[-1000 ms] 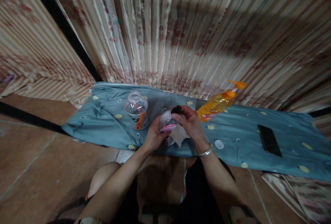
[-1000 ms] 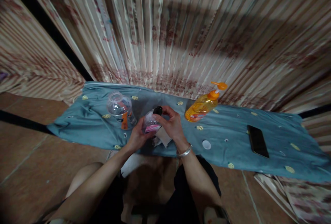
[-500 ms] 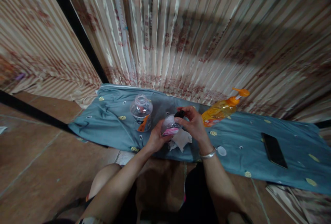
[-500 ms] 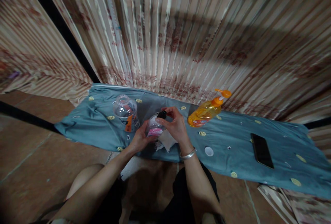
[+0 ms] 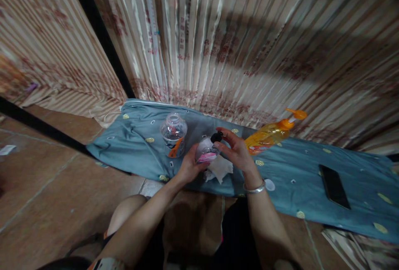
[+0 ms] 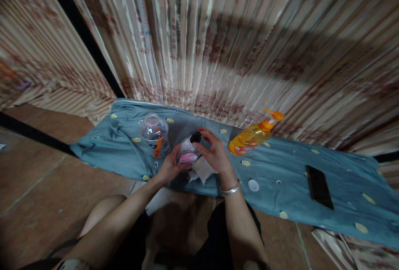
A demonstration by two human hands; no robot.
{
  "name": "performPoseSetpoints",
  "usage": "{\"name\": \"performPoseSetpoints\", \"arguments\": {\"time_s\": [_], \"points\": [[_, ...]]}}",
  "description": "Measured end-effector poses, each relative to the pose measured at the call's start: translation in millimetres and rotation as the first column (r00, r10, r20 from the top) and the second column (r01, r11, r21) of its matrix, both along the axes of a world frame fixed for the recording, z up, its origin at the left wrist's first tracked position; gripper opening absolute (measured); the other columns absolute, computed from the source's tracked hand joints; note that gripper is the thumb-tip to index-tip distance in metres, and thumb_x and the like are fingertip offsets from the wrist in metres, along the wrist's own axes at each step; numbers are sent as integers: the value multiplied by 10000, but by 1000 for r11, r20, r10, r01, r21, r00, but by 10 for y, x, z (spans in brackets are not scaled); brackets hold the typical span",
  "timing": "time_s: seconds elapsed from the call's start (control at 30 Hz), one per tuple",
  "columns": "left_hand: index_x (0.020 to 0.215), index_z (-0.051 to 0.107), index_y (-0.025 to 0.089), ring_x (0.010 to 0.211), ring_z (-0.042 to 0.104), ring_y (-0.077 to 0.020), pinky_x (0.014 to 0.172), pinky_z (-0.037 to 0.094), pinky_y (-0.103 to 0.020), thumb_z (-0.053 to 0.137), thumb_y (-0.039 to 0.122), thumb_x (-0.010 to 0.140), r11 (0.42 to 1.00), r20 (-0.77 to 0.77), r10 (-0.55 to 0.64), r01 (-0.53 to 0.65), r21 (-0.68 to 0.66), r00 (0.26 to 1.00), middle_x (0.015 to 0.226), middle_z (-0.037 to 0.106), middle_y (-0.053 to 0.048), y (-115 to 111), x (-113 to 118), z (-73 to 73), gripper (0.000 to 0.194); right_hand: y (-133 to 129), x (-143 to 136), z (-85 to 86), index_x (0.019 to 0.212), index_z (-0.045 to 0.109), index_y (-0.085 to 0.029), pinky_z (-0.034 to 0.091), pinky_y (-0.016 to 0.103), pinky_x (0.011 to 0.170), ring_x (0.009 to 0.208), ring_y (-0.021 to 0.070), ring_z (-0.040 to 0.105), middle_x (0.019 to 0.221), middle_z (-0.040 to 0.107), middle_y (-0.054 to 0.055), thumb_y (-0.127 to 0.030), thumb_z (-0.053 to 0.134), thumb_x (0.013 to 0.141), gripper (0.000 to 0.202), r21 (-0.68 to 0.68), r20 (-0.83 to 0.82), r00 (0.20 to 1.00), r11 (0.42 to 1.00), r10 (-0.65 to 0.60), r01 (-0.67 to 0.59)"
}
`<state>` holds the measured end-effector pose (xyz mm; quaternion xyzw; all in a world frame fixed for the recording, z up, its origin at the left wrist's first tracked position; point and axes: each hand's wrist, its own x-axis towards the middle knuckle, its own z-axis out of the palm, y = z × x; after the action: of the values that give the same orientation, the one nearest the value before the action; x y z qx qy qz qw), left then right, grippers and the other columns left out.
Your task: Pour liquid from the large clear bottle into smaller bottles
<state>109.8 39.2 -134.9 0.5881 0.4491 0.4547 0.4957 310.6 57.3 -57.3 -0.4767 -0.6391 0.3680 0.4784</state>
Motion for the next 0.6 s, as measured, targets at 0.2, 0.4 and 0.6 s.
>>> {"name": "performPoseSetpoints", "arguments": {"time_s": [0.2,0.4,0.6], "points": [[1390,626,186,1153,748,-318,1050,588,-471,888,274,729,999,11,-27,28,-27,1000,1257,779,-101,-11,-7,17,716,-11,-21,14,1177,757,-280,537,549,1199,1308,327,713,1418,758,100,-754,911,727,671,-20,-1,999,999,-40,40],[1404,630,192,1129,753,-320,1027,599,-475,883,269,746,1000,18,-14,15,-25,1000,1228,785,-97,-17,-2,-2,709,-24,-31,37,1123,767,-277,544,525,1187,1291,316,720,1397,770,97,-790,829,806,606,-27,-11,1000,1000,-5,5],[1380,646,197,1189,743,-341,1103,564,-507,913,275,727,1000,6,1,-1,15,1000,1270,786,-109,-13,-6,-14,710,-44,-28,58,1244,738,-274,528,535,1204,1319,328,705,1410,756,106,-745,894,759,694,0,49,998,999,-43,43]]}}
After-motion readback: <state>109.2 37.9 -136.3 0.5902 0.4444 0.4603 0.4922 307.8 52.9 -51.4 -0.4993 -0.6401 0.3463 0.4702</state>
